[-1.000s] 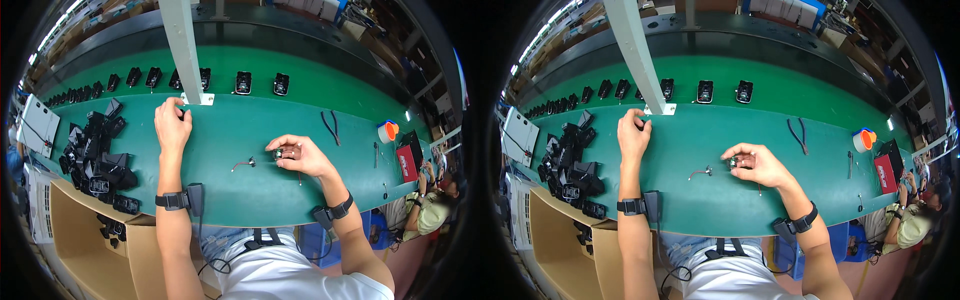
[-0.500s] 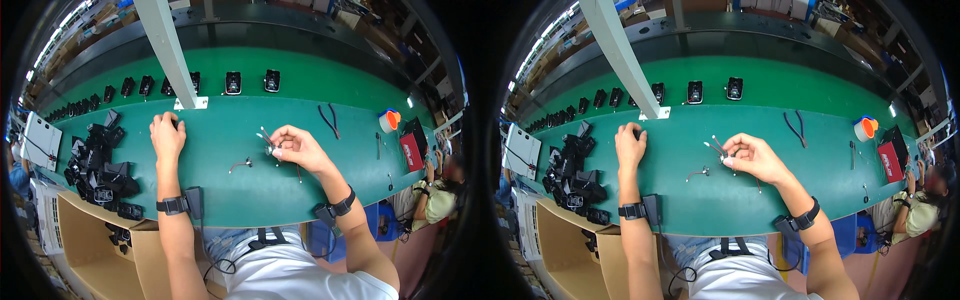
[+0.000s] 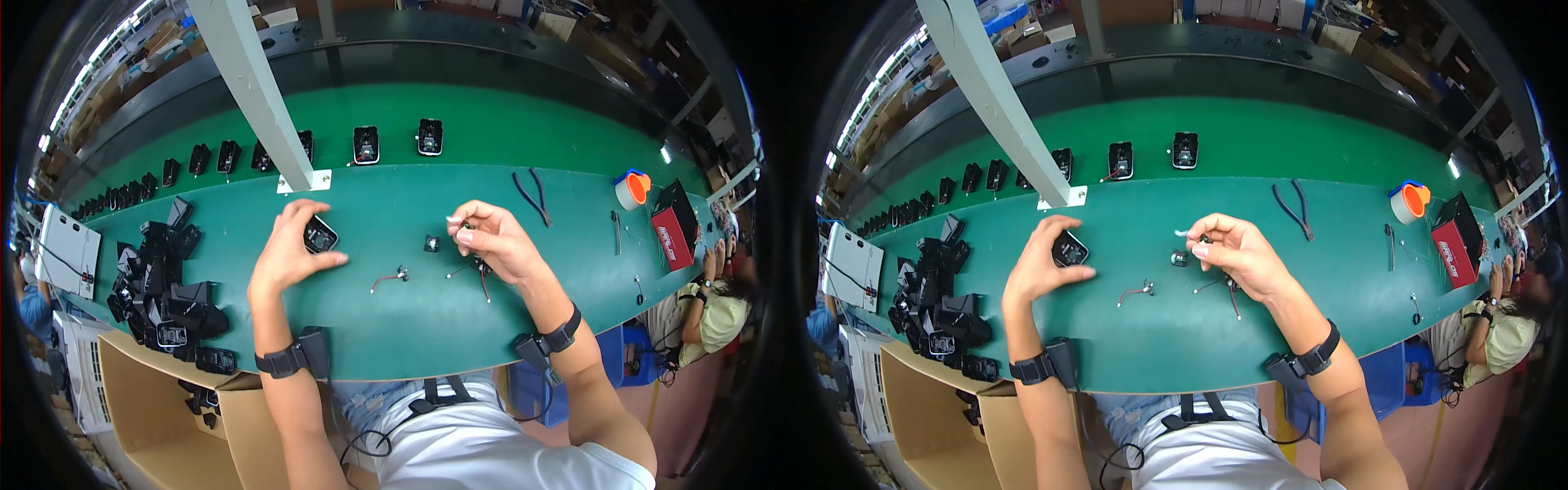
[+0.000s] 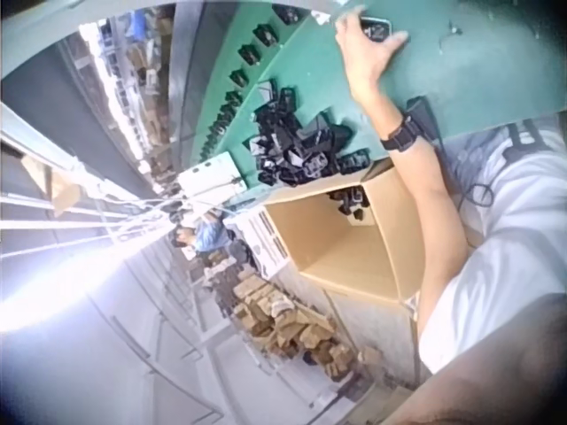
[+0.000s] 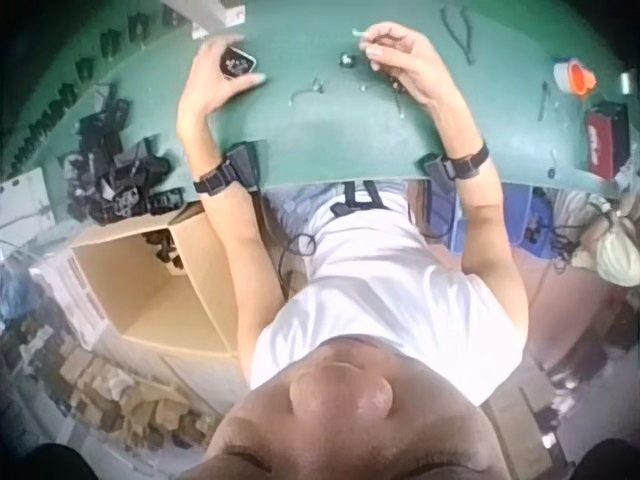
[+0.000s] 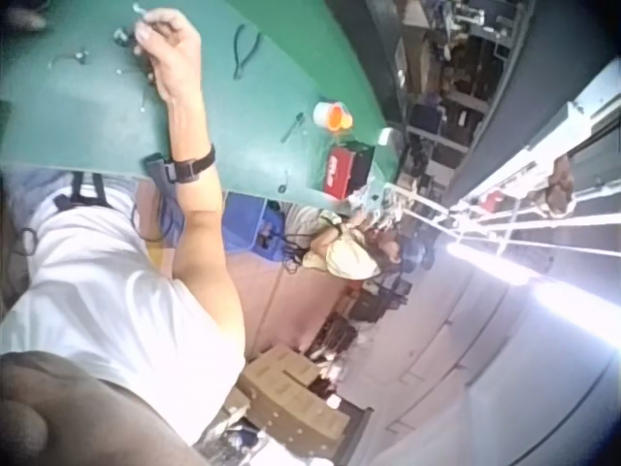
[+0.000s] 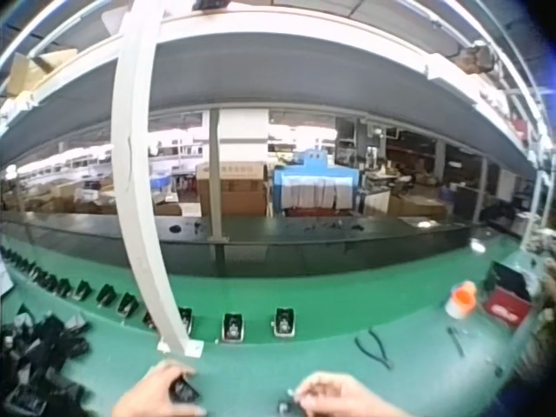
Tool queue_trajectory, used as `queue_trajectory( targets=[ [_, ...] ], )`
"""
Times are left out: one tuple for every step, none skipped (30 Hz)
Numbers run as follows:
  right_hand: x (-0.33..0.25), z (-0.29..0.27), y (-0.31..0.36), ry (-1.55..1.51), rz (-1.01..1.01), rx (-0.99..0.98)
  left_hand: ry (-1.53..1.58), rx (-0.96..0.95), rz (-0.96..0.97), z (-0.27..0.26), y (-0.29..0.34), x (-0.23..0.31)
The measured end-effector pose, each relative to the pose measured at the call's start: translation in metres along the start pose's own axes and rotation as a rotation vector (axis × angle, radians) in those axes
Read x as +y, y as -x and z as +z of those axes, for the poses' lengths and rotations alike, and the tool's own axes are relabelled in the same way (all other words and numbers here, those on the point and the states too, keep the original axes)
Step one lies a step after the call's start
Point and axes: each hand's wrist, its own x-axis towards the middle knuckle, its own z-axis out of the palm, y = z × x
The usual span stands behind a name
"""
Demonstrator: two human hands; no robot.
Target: The person assembles small black electronic devices at a green workbench. They pick up a device, insert a small circuit board with wires, and place the assembled unit on the table. This process is repeated for multiple units throughout the clip.
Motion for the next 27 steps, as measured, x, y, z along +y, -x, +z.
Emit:
queue_trajectory(
  targets=[
    [-0.002, 0.001, 0.000, 0.001, 0.003, -0.004, 0.011, -0.026, 0.013, 0.000, 0.001, 0.000],
    [-0.004, 0.001, 0.000, 0.003, 0.006, -0.007, 0.034, -0.044, -0.030, -0.001, 0.000, 0.001],
    [-0.004, 0.002, 0.001, 0.001, 0.017, -0.011, 0.060, -0.066, -0.079, 0.000, -0.001, 0.006],
    [-0.003, 0.002, 0.001, 0.004, 0.014, -0.013, 0.085, -0.088, -0.129, 0.001, -0.002, 0.010],
    [-0.003, 0.003, 0.002, 0.007, 0.011, -0.015, 0.028, -0.043, -0.102, 0.008, -0.004, 0.010],
    [-0.004, 0.004, 0.001, 0.009, 0.005, -0.019, 0.048, -0.014, -0.102, 0.011, -0.006, 0.013],
    [-0.002, 0.002, 0.000, 0.027, -0.016, -0.021, 0.067, 0.015, -0.102, 0.014, -0.008, 0.016],
    [0.001, -0.002, -0.002, 0.046, -0.036, -0.024, 0.087, 0.044, -0.103, 0.016, -0.010, 0.020],
    [0.003, -0.005, -0.001, 0.064, -0.052, -0.020, 0.142, 0.040, -0.175, 0.012, -0.014, 0.034],
    [0.004, -0.004, 0.000, 0.078, -0.069, -0.005, 0.214, 0.049, -0.164, 0.014, -0.015, 0.036],
    [0.005, -0.003, 0.001, 0.092, -0.085, 0.010, 0.287, 0.057, -0.153, 0.016, -0.015, 0.037],
    [0.003, 0.000, 0.001, 0.109, -0.106, 0.018, 0.358, 0.072, -0.140, 0.015, -0.016, 0.039],
    [0.001, 0.002, 0.002, 0.112, -0.097, 0.026, 0.378, 0.047, -0.121, 0.015, -0.016, 0.043],
    [-0.002, 0.004, 0.003, 0.114, -0.087, 0.035, 0.398, 0.022, -0.102, 0.016, -0.016, 0.048],
    [-0.001, 0.006, 0.004, 0.112, -0.072, 0.045, 0.407, 0.009, -0.083, 0.021, -0.014, 0.053],
    [-0.002, 0.009, 0.004, 0.120, -0.072, 0.058, 0.502, -0.046, -0.124, 0.018, -0.014, 0.064],
    [-0.006, 0.012, 0.004, 0.128, -0.072, 0.071, 0.599, -0.087, -0.126, 0.025, -0.016, 0.065],
    [-0.006, 0.015, 0.005, 0.132, -0.067, 0.083, 0.696, -0.129, -0.134, 0.032, -0.016, 0.065],
    [-0.005, 0.016, 0.007, 0.159, -0.095, 0.053, 0.726, -0.143, -0.106, 0.038, -0.014, 0.066],
    [-0.003, 0.017, 0.008, 0.186, -0.124, 0.023, 0.757, -0.156, -0.078, 0.042, -0.012, 0.068],
    [-0.003, 0.018, 0.010, 0.217, -0.159, -0.003, 0.788, -0.171, -0.040, 0.046, -0.013, 0.070],
    [-0.002, 0.020, 0.011, 0.241, -0.176, -0.002, 0.852, -0.198, -0.032, 0.050, -0.013, 0.071],
    [0.000, 0.024, 0.012, 0.266, -0.193, -0.001, 0.917, -0.225, -0.023, 0.054, -0.012, 0.072],
    [0.000, 0.026, 0.014, 0.293, -0.210, 0.000, 0.984, -0.251, -0.013, 0.056, -0.012, 0.074],
    [0.001, 0.027, 0.017, 0.414, -0.208, 0.019, 1.036, -0.300, -0.041, 0.055, -0.012, 0.075],
    [0.000, 0.031, 0.018, 0.600, -0.341, 0.039, 1.025, -0.327, -0.047, 0.053, -0.012, 0.077],
    [0.000, 0.033, 0.017, 0.659, -0.378, 0.042, 1.011, -0.352, -0.051, 0.049, -0.013, 0.079]
  ],
)
